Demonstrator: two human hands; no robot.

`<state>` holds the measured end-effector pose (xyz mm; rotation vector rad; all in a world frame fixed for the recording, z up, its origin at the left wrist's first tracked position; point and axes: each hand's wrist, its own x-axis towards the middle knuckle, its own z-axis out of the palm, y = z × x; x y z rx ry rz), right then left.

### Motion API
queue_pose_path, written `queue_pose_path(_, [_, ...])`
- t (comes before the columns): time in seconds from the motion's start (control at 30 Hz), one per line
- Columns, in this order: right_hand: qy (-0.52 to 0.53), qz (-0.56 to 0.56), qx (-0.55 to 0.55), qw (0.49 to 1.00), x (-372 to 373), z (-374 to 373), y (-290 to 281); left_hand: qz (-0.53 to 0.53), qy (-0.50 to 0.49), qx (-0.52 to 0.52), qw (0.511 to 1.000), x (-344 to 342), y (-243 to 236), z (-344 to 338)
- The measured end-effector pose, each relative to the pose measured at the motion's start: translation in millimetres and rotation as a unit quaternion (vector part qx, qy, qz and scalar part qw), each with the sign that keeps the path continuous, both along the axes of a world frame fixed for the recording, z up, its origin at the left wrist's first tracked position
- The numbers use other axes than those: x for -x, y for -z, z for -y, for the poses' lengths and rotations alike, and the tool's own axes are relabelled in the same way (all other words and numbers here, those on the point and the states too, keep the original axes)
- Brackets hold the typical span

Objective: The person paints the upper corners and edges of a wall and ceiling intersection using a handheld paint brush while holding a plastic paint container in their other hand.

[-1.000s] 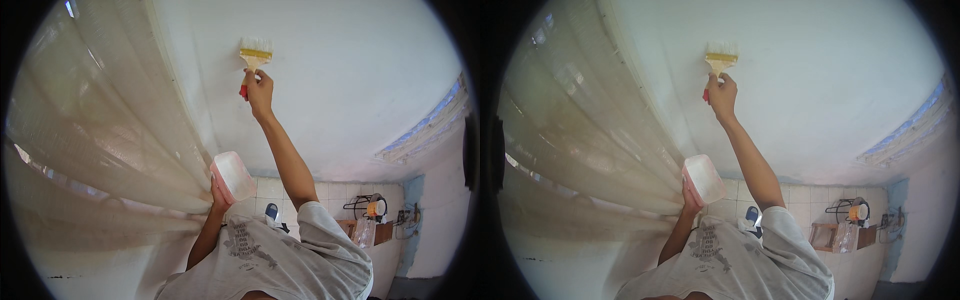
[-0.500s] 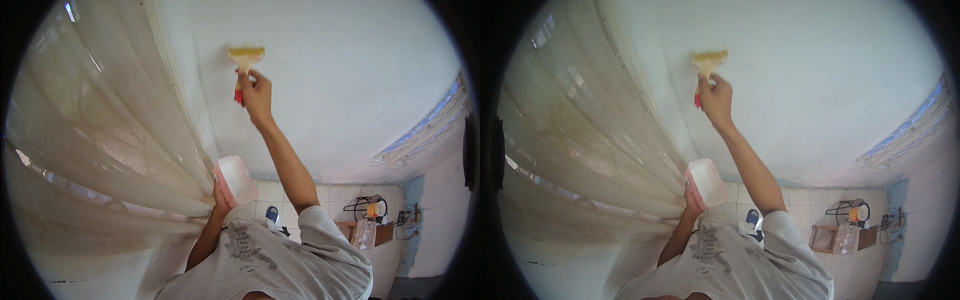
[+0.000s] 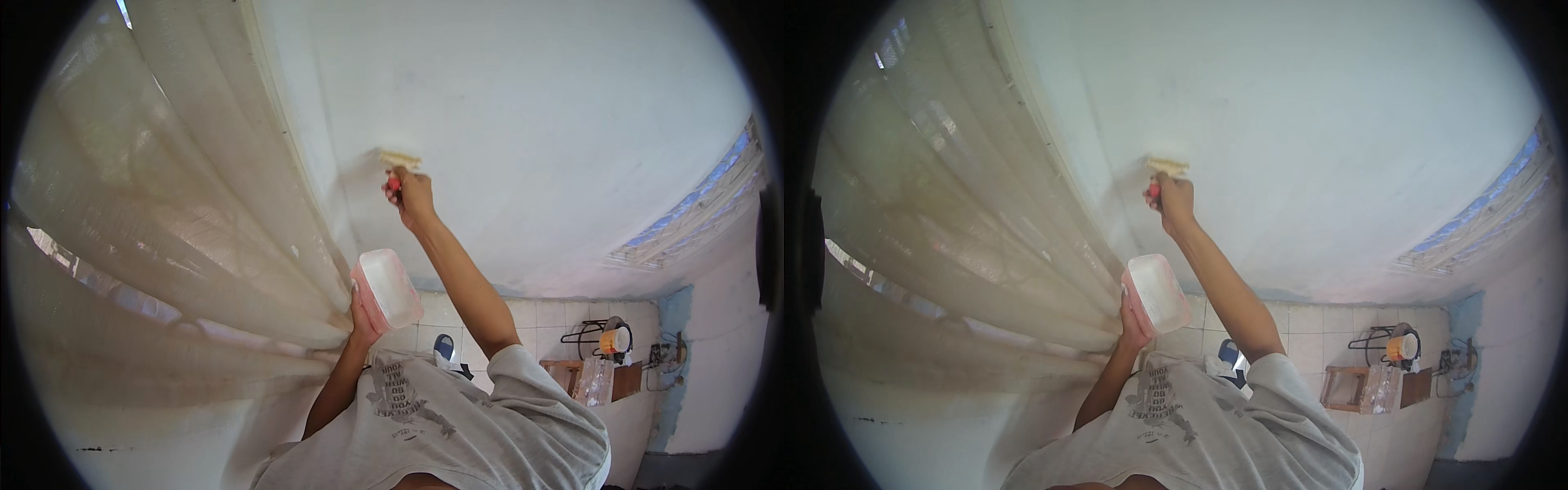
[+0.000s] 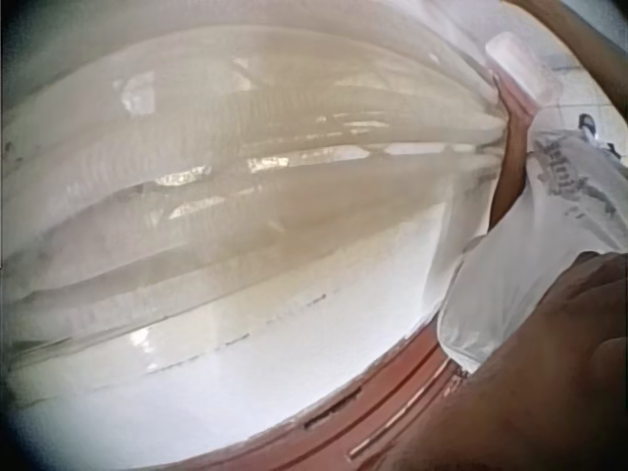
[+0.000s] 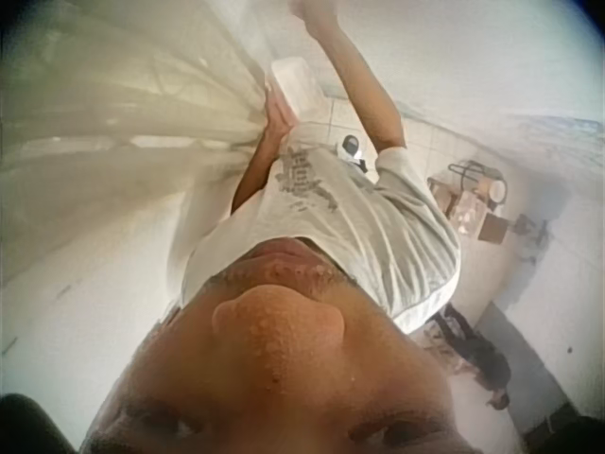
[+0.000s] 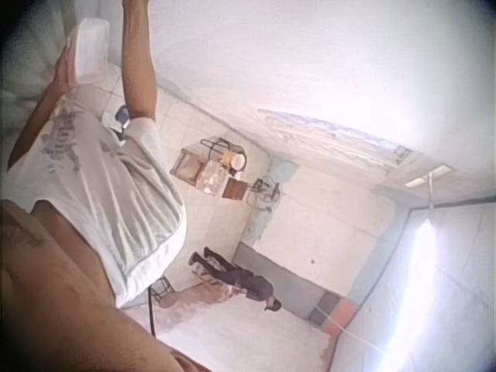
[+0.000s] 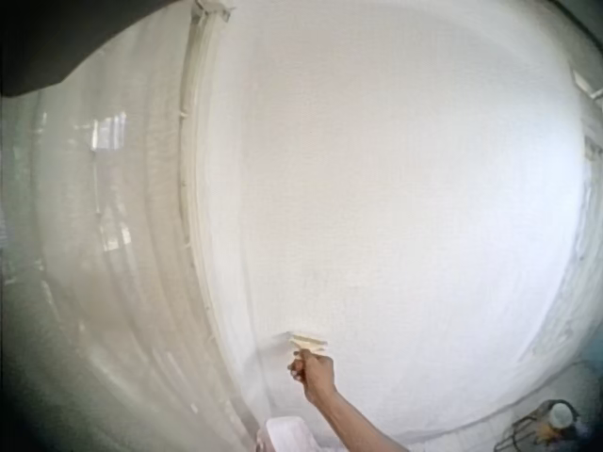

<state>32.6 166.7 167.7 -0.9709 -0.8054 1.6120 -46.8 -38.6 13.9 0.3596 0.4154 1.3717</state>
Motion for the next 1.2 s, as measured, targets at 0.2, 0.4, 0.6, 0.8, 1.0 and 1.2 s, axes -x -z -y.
queue_pose_path(0.2, [0.033,-0.067,-0.192,0.979,-20.3,-45.4,-154.3,0.011,0.007,-0.042,0.999,-4.6,14.4,-2.7])
queue_pose_path(0.4, [-0.002,0.042,-0.343,0.938,-47.8,-24.6,-247.7,0.042,0.018,-0.026,0.999,0.3,18.3,-1.0])
queue_pose_path(0.6, [-0.017,0.150,-0.285,0.947,-33.0,-39.1,-141.2,0.035,0.025,-0.030,0.999,-1.7,29.0,-2.6])
queue_pose_path(0.8, [-0.094,0.101,-0.037,0.990,-44.5,-28.5,60.3,0.029,0.022,-0.004,0.999,-2.8,26.2,-1.7])
queue_pose_path(1.0, [-0.136,0.085,0.032,0.987,-70.6,39.1,112.8,0.017,-0.009,0.038,0.999,8.5,49.0,-3.2])
queue_pose_path(1.2, [-0.130,0.086,-0.007,0.988,-125.9,108.5,82.1,0.014,-0.027,0.100,0.994,4.0,69.4,-10.7])
